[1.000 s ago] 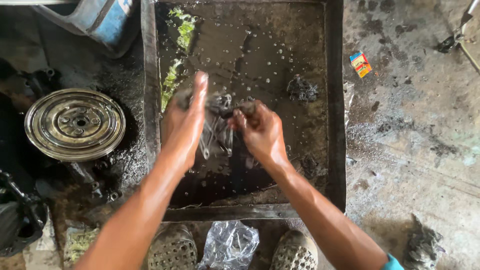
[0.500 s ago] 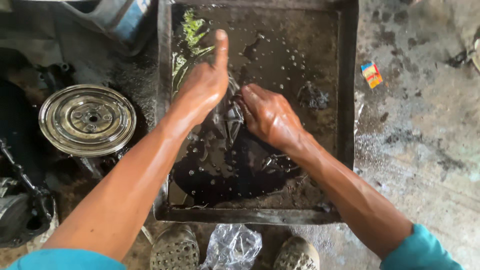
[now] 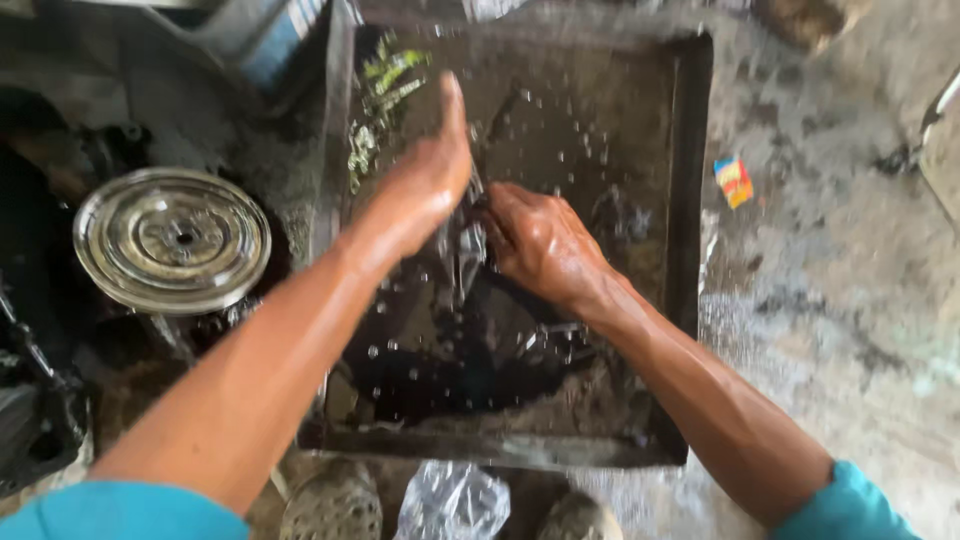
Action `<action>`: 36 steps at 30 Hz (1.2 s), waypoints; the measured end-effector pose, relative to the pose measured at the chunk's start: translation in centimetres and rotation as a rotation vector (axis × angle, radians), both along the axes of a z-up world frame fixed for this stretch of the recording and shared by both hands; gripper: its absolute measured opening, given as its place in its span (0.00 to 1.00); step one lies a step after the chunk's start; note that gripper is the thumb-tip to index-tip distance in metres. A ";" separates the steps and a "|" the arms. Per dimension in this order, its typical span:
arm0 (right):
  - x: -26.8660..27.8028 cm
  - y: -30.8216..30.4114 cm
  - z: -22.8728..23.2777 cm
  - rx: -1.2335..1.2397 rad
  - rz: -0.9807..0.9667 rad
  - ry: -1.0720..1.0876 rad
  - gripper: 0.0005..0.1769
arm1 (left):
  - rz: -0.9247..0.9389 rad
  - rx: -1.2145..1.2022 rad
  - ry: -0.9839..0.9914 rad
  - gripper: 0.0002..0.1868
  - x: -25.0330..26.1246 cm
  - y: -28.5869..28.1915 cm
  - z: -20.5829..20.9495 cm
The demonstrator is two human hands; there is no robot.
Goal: The person scrubs a metal component with a wire brush in a tray filled with dark liquid. The person holds the part with one hand and scrubs it with the other, repeatedly dipping it into the liquid to clean off grime.
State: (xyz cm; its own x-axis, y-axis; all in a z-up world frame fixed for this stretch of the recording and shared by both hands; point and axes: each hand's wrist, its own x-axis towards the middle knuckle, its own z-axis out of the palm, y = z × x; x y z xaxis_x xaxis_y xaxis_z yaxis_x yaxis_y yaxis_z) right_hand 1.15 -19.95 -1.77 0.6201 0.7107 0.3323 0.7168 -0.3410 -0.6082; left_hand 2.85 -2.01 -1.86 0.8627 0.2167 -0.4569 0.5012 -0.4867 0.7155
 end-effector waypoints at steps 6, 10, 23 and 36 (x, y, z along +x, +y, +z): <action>-0.4 -0.4 -0.9 -0.007 -0.041 0.014 0.08 | -0.025 -0.011 0.074 0.61 -0.5 -0.8 0.5; 1.1 -1.0 -1.3 0.008 -0.035 0.065 0.04 | -0.039 -0.012 0.113 0.61 -0.4 -1.4 0.7; 0.0 -1.0 -0.5 -0.020 -0.042 0.528 0.05 | -0.001 0.054 0.042 0.55 -4.5 -2.1 1.9; -2.9 0.4 -3.5 0.125 -0.547 1.326 0.10 | 0.073 -0.002 -0.067 0.45 -7.8 -2.5 1.6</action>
State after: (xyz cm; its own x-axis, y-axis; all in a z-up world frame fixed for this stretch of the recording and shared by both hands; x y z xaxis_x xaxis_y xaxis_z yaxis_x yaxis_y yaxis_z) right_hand -1.79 -19.55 -5.30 0.6958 0.2965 -0.6542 -0.5921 -0.2788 -0.7561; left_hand -4.94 -4.47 -0.30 0.8735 0.2790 -0.3990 0.4859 -0.4496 0.7495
